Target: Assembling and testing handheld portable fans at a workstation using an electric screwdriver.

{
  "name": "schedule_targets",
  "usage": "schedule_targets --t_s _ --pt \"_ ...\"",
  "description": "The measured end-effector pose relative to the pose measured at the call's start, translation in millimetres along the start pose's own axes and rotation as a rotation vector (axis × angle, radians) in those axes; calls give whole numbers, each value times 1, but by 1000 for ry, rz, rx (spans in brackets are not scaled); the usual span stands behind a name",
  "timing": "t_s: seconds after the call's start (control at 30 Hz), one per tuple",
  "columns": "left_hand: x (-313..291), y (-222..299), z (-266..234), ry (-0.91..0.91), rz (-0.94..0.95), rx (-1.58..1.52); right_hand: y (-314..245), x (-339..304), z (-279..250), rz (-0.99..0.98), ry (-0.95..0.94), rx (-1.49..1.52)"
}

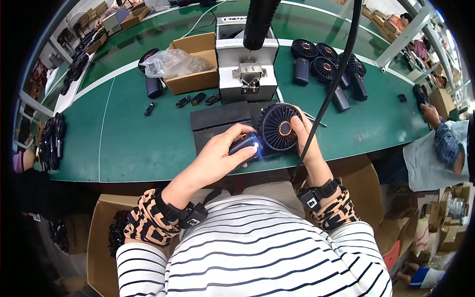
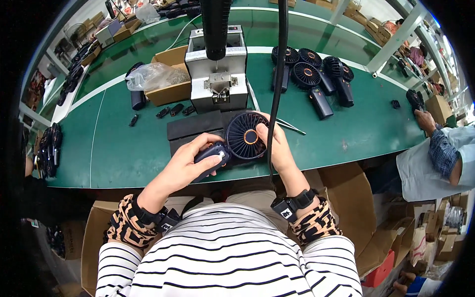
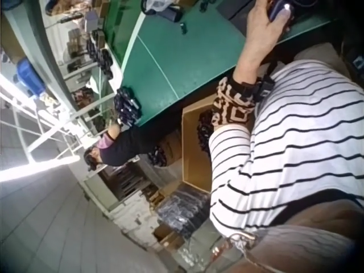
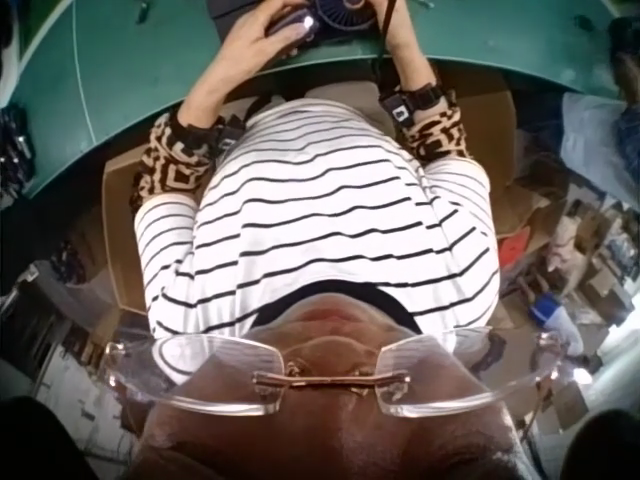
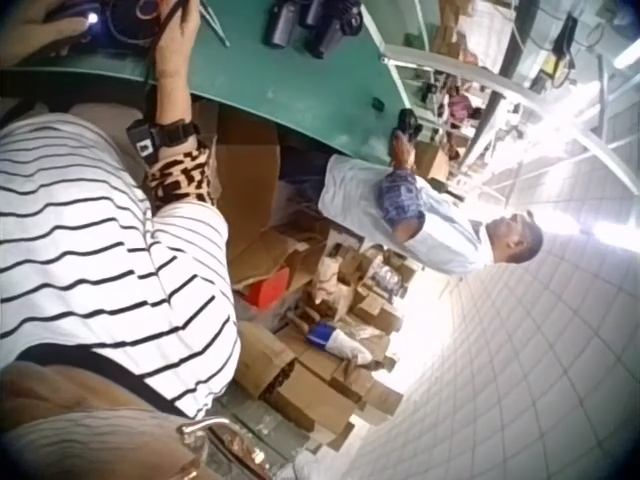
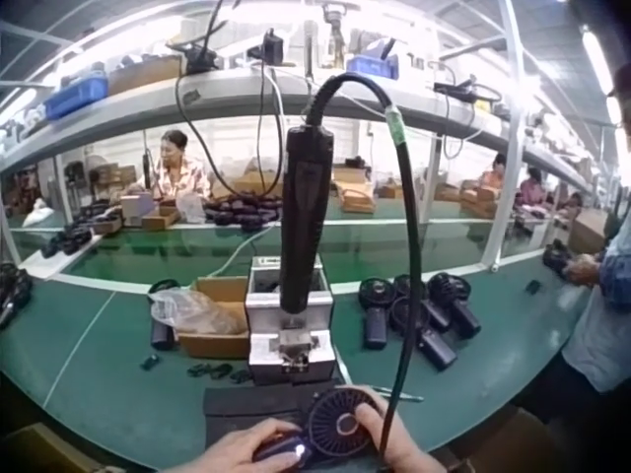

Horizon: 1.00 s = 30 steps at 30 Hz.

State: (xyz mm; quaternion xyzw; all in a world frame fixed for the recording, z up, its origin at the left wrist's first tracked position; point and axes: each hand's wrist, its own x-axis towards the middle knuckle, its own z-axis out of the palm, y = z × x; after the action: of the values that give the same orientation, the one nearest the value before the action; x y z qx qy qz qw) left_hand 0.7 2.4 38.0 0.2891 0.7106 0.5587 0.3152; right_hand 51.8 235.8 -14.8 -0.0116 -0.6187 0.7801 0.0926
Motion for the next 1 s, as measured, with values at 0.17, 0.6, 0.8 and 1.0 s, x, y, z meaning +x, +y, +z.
schedule_targets --t_s 0.17,0.6,0.8,1.0 --pt "-3 -3 0 6 18 -32 1 -1 2 -20 -21 -14" --pt "2 7 -3 -23 -22 -154 2 1 -6 18 31 -29" --pt "-1 -30 -17 -11 93 -510 -10 -15 -45 -149 289 24" --pt "-3 -26 -9 79 128 -369 -63 -49 -195 -304 931 8"
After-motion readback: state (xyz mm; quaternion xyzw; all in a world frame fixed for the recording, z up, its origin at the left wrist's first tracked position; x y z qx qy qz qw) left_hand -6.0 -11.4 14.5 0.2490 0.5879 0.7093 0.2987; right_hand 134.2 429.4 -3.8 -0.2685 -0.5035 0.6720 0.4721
